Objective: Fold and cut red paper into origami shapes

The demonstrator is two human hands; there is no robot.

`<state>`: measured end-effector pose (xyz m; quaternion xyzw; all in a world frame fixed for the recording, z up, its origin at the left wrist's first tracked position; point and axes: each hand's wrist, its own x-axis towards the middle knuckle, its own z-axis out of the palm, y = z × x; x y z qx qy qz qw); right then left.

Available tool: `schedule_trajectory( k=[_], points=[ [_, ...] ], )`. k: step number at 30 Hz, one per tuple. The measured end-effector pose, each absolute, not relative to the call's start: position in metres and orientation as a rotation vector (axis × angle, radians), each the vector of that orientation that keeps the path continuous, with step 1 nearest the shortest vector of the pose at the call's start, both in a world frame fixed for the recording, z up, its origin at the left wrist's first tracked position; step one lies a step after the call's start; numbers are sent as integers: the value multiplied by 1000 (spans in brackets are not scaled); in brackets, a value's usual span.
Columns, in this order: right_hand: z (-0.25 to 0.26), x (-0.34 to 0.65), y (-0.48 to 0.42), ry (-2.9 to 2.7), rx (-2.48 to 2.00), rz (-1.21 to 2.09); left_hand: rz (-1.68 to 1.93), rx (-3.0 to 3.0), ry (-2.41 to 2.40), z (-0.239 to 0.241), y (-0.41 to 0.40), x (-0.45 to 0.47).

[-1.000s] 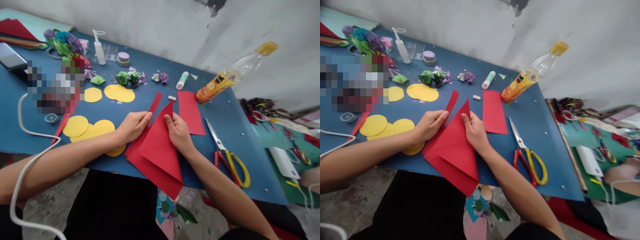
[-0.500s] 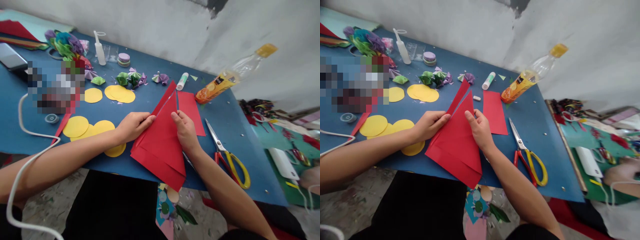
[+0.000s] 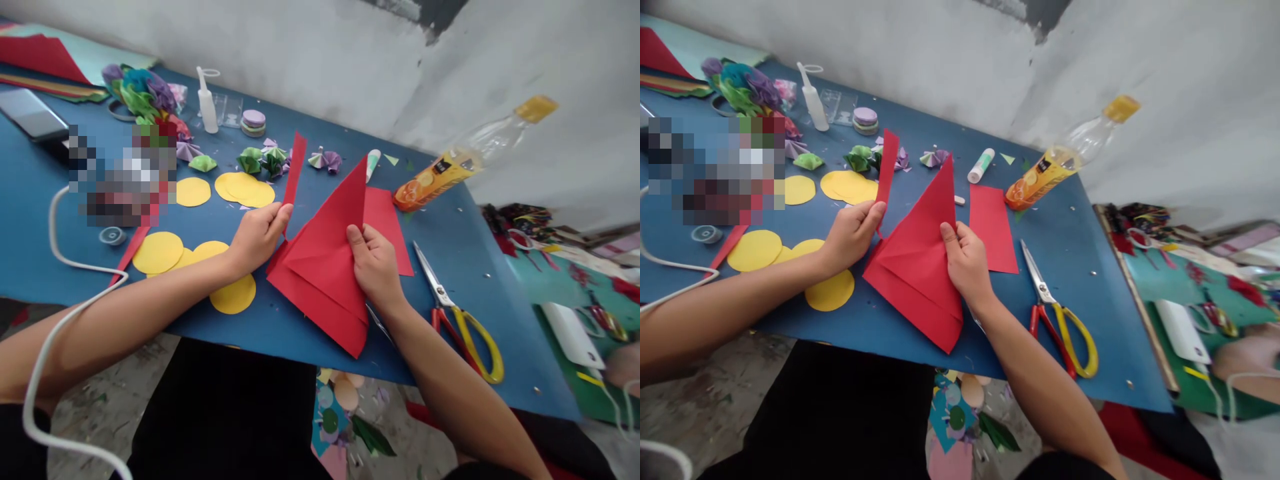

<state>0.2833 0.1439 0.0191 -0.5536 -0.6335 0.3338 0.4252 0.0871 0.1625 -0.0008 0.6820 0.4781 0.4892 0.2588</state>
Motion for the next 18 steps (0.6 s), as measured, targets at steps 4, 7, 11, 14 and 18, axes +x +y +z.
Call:
schedule_trajectory(
  k=[4,7,11,14,18],
  points=[
    [23,284,144,-1595,-1376,831,1168,1749,1111,1,161,87],
    [26,284,143,-1582,-1363,797,954,1678,1013,4,158,88],
    [27,285,143,-1529,-1315,881,949,1702,1031,9,154,88],
    [26,283,142,-1462,-1276,1008,1115,1815,1112,12,154,87],
    [25,280,141,-1402,-1192,1157,1311,1966,1148,13,156,84]
  ],
)
